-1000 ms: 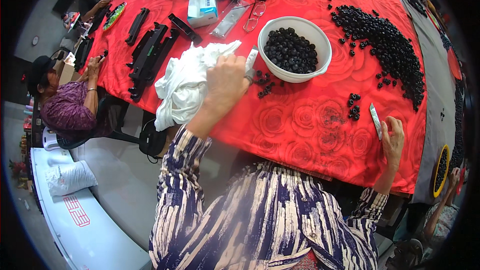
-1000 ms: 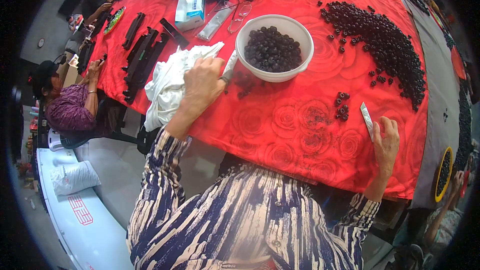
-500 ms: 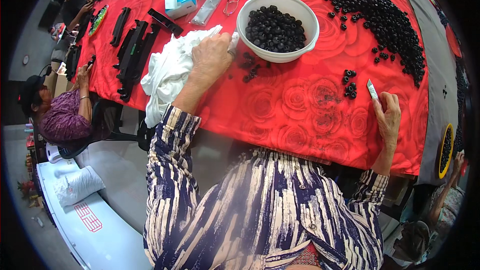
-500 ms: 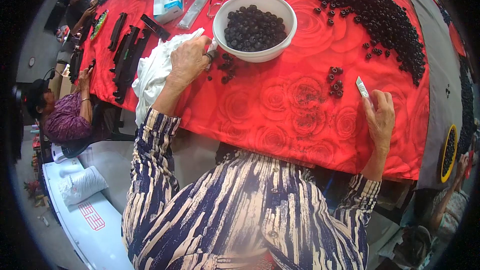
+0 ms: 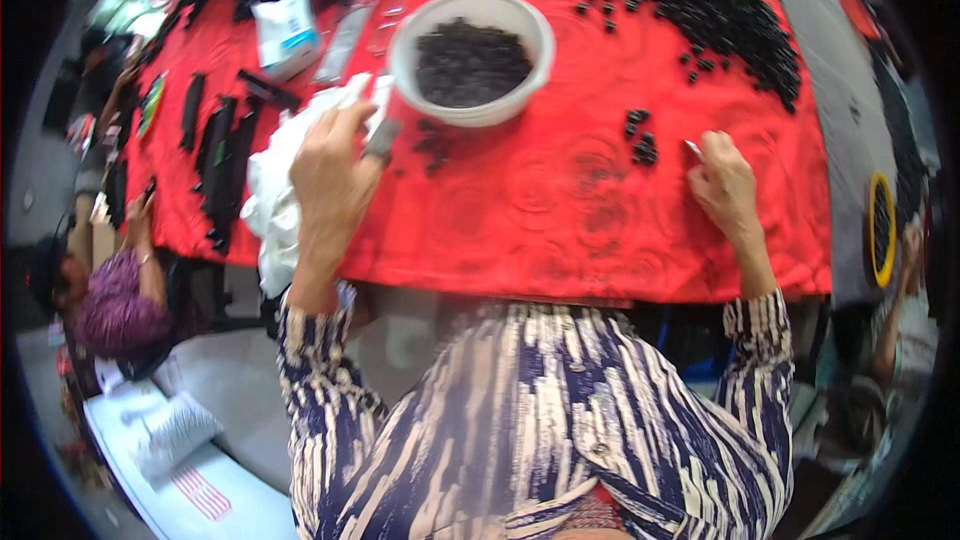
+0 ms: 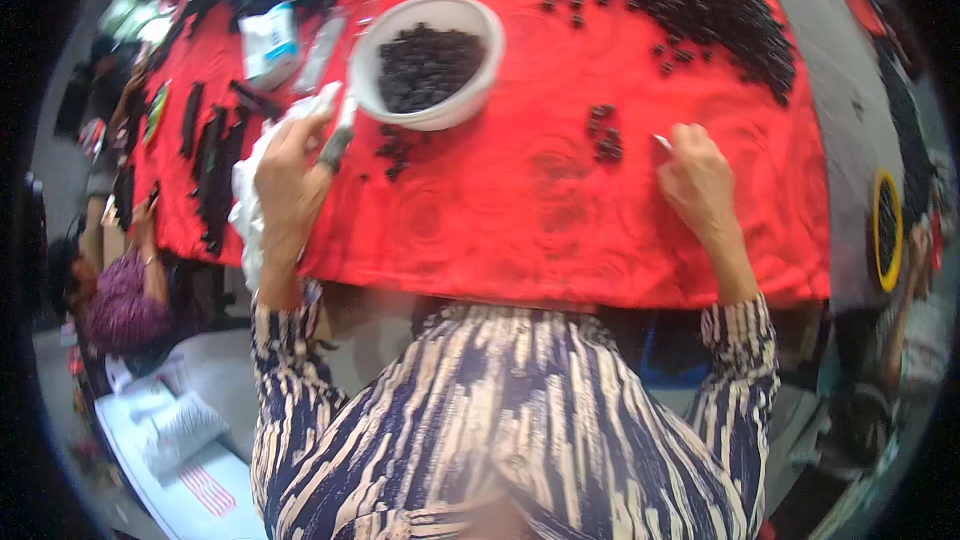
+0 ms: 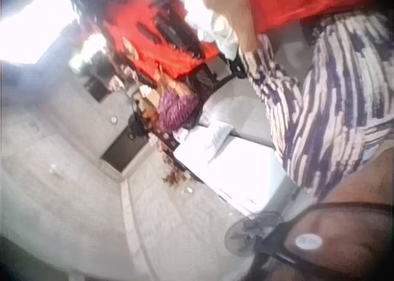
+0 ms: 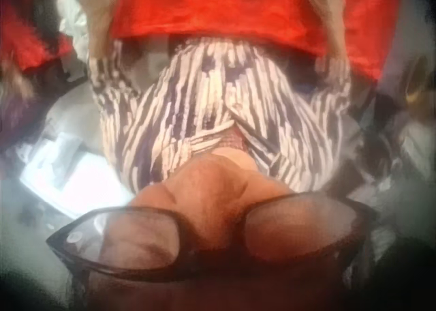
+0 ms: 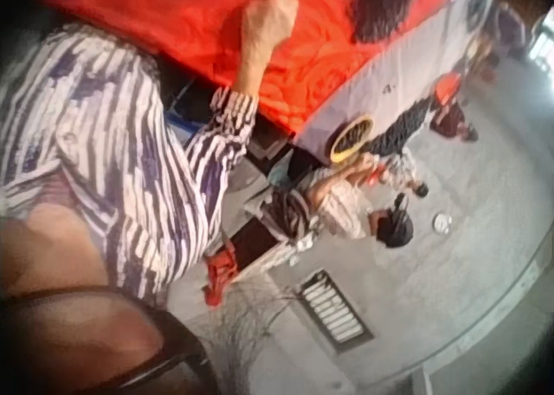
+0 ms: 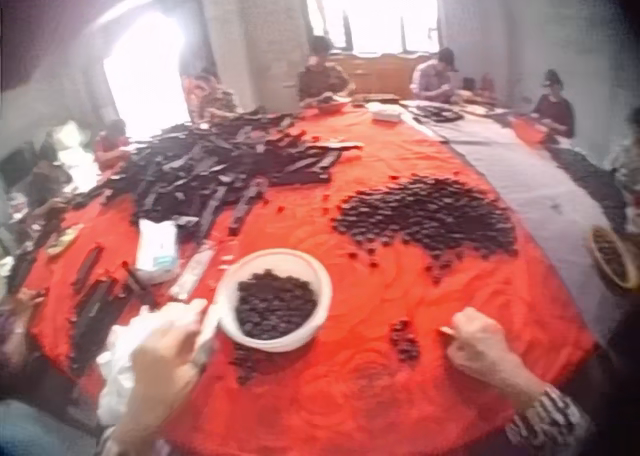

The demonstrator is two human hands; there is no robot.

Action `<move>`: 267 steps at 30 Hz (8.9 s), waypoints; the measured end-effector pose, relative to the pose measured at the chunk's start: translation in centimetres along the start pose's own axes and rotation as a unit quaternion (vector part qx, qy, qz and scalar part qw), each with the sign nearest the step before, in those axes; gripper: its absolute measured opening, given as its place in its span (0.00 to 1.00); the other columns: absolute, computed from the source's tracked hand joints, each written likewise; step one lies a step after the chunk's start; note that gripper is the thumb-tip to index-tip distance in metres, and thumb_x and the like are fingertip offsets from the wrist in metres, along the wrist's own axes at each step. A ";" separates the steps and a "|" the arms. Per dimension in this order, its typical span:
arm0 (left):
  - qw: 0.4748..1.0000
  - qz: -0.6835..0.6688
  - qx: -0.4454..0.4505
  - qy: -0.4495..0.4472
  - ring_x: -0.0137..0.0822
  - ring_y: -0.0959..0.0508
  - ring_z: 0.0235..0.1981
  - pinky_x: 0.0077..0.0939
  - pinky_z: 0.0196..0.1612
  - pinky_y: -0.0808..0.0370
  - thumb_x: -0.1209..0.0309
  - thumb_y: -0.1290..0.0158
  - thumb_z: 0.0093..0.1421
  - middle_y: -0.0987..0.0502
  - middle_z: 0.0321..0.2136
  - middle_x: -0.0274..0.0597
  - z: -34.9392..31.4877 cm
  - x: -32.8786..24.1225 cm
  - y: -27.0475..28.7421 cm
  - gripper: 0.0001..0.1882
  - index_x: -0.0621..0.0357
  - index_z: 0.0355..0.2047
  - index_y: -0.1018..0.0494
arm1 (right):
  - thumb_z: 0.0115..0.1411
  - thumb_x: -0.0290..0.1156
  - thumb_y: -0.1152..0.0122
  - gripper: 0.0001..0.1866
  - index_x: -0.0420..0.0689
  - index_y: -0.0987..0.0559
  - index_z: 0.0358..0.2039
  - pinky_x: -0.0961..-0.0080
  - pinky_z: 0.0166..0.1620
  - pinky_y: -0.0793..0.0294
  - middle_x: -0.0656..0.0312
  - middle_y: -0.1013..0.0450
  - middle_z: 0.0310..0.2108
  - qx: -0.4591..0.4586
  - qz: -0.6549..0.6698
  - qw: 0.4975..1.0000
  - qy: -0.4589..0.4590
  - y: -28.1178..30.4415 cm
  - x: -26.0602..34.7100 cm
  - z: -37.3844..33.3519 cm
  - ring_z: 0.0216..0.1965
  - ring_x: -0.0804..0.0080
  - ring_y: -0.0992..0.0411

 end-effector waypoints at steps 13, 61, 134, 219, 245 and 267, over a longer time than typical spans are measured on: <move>0.950 -0.154 0.186 -0.196 0.40 0.25 0.27 0.33 0.27 0.29 0.64 0.41 0.51 0.27 0.24 0.39 -2.0 -12.9 -4.8 0.11 0.56 0.32 0.26 | 0.56 0.24 0.48 0.07 0.37 0.29 0.36 0.77 0.32 0.33 0.56 0.32 0.23 0.036 0.363 0.928 -0.069 1.5 0.8 3.9 0.25 0.75 0.33; 0.931 -0.258 0.213 -0.144 0.39 0.23 0.29 0.31 0.32 0.26 0.73 0.45 0.54 0.26 0.30 0.42 1.0 -11.2 -10.4 0.10 0.58 0.38 0.27 | 0.52 0.19 0.42 0.10 0.38 0.27 0.36 0.77 0.26 0.32 0.58 0.30 0.25 -0.075 0.404 0.911 0.029 -2.9 5.6 2.9 0.22 0.71 0.31; 0.336 -0.807 0.428 0.229 0.26 0.24 0.31 0.18 0.35 0.26 0.75 0.50 0.60 0.24 0.30 0.38 -3.5 -12.8 -8.8 0.07 0.65 0.36 0.26 | 0.38 0.23 0.34 0.21 0.30 0.24 0.36 0.80 0.16 0.45 0.64 0.34 0.21 -0.212 0.315 0.872 0.309 1.0 10.3 -0.9 0.17 0.78 0.37; 0.300 -0.819 0.352 0.339 0.21 0.28 0.27 0.12 0.28 0.31 0.73 0.49 0.60 0.26 0.28 0.34 -4.7 -13.2 -9.6 0.09 0.64 0.39 0.26 | 0.36 0.22 0.34 0.24 0.34 0.23 0.39 0.77 0.21 0.33 0.57 0.29 0.24 -0.067 0.431 0.882 0.180 0.4 9.0 0.5 0.21 0.68 0.30; 0.461 -0.762 0.295 0.345 0.23 0.26 0.27 0.18 0.27 0.28 0.72 0.50 0.60 0.24 0.29 0.35 -6.0 -13.0 -5.9 0.08 0.62 0.36 0.25 | 0.33 0.29 0.41 0.21 0.35 0.22 0.32 0.79 0.19 0.45 0.65 0.35 0.22 -0.216 0.187 0.883 0.372 1.4 10.8 -1.1 0.17 0.78 0.40; 0.945 -0.207 0.119 -0.225 0.38 0.24 0.28 0.32 0.29 0.25 0.75 0.47 0.49 0.29 0.26 0.39 1.3 -14.1 -8.0 0.08 0.53 0.31 0.27 | 0.44 0.15 0.38 0.14 0.39 0.25 0.33 0.75 0.22 0.33 0.59 0.32 0.22 -0.260 0.312 0.907 0.110 -0.7 5.4 1.5 0.19 0.68 0.32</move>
Point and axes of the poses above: each hand's wrist, its own z-axis towards the middle knuckle, its own y-axis out of the back of the hand, x = y × z, the point moved 1 cm from there along z, towards the middle knuckle
